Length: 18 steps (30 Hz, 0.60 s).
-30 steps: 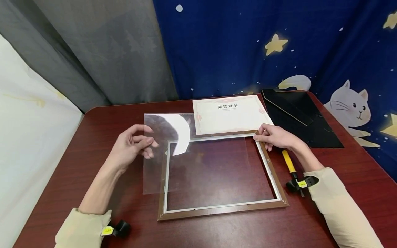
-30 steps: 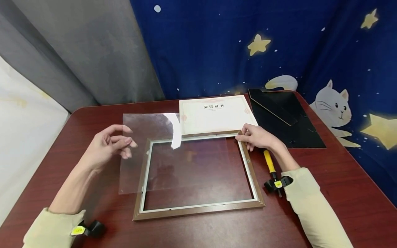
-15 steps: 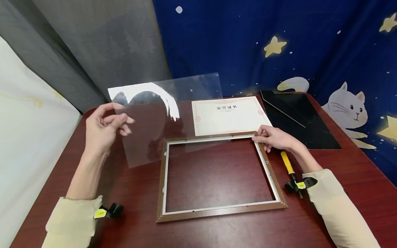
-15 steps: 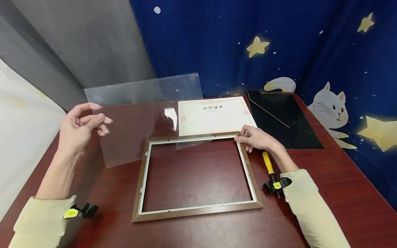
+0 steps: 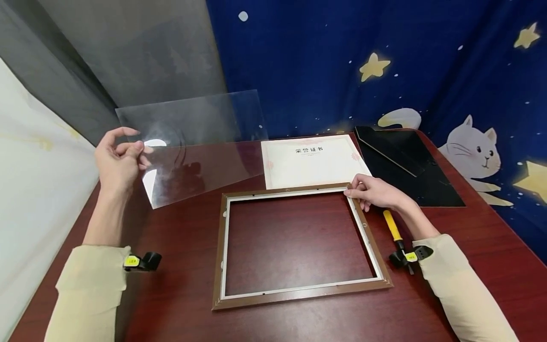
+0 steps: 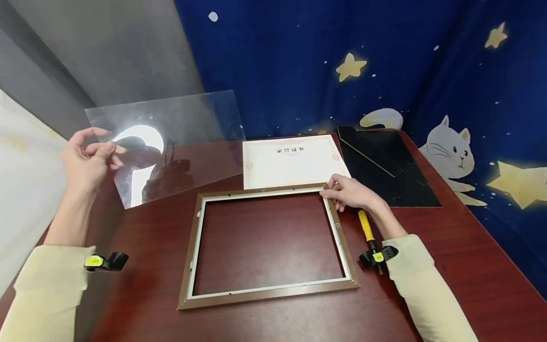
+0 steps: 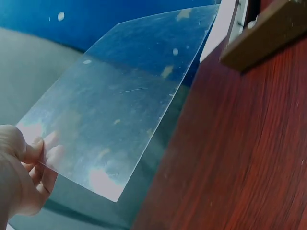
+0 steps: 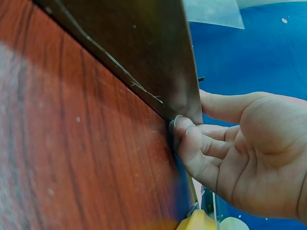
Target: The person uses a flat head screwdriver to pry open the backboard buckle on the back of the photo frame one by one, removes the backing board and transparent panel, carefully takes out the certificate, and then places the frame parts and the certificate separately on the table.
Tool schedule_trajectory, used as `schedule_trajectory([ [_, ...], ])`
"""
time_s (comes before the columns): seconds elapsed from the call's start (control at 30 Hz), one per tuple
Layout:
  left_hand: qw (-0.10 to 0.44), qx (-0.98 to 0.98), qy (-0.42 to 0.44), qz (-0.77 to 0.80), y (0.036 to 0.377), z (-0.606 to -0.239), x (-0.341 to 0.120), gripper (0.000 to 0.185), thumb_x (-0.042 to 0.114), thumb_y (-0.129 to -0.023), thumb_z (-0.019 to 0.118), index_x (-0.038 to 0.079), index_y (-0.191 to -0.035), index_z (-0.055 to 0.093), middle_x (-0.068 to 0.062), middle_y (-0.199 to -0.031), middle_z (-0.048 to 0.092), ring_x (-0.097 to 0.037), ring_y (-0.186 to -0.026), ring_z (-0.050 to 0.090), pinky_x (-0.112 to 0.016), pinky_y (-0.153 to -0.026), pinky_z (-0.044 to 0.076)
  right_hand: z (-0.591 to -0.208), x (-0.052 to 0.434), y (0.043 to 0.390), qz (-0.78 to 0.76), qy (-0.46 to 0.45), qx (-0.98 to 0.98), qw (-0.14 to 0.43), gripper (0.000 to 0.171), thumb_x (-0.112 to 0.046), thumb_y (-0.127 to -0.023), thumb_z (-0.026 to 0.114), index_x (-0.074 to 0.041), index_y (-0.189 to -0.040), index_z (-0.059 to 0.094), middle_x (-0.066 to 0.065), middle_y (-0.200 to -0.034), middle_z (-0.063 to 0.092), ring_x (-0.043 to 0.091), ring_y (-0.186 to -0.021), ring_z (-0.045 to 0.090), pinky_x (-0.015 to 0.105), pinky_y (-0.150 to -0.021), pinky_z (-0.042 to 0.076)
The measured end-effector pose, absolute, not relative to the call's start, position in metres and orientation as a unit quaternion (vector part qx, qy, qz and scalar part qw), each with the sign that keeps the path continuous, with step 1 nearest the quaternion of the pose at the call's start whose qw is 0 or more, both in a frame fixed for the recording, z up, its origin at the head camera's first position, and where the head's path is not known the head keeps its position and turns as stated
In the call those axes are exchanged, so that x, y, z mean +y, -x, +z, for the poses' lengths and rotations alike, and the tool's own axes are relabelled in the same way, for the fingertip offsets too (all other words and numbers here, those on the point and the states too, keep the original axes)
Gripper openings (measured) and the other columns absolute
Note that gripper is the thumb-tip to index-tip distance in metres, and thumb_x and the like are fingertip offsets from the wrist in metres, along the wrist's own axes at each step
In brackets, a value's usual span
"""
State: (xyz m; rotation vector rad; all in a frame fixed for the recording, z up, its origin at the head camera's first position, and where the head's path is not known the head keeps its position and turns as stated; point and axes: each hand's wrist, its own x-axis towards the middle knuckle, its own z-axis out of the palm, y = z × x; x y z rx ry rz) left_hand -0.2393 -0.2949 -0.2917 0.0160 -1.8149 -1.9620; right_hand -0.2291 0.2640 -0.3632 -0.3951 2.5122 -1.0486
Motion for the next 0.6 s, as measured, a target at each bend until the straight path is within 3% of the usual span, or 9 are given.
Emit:
schedule_trajectory([
  [0.37, 0.178, -0.728, -0.092, -0.656, 0.256, -0.302, -0.332, 0.024, -0.005, -0.098, 0.058, 0.015, -0.110, 0.057, 0.002, -0.063, 0.070, -0.013, -0.039, 0.057, -0.019, -0.040, 0.046, -0.365, 0.266, 0.229, -0.389, 0.122, 0.892, 0.193, 0.028, -0.025, -0.102, 0.064, -0.001, -0.099, 0.050, 0.011, -0.066, 0.060, 0.029, -0.055, 0.062, 0.032, -0.053, 0.053],
  [0.5, 0.146, -0.807, -0.118, -0.560, 0.263, -0.309, -0.340, 0.026, 0.003, -0.101, 0.057, 0.016, -0.123, 0.054, 0.014, -0.062, 0.067, -0.009, -0.043, 0.058, -0.019, -0.044, 0.048, -0.365, 0.267, 0.230, -0.391, 0.125, 0.891, 0.196, 0.028, -0.025, -0.102, 0.064, -0.001, -0.098, 0.050, 0.010, -0.066, 0.060, 0.027, -0.054, 0.061, 0.032, -0.053, 0.053],
  [0.6, 0.128, -0.851, -0.114, -0.496, 0.269, -0.315, -0.342, 0.037, 0.007, -0.103, 0.055, 0.010, -0.140, 0.051, 0.022, -0.062, 0.063, -0.005, -0.046, 0.059, -0.019, -0.046, 0.049, -0.364, 0.267, 0.229, -0.392, 0.127, 0.890, 0.196, 0.029, -0.026, -0.102, 0.064, -0.001, -0.098, 0.050, 0.010, -0.066, 0.060, 0.026, -0.054, 0.061, 0.032, -0.053, 0.053],
])
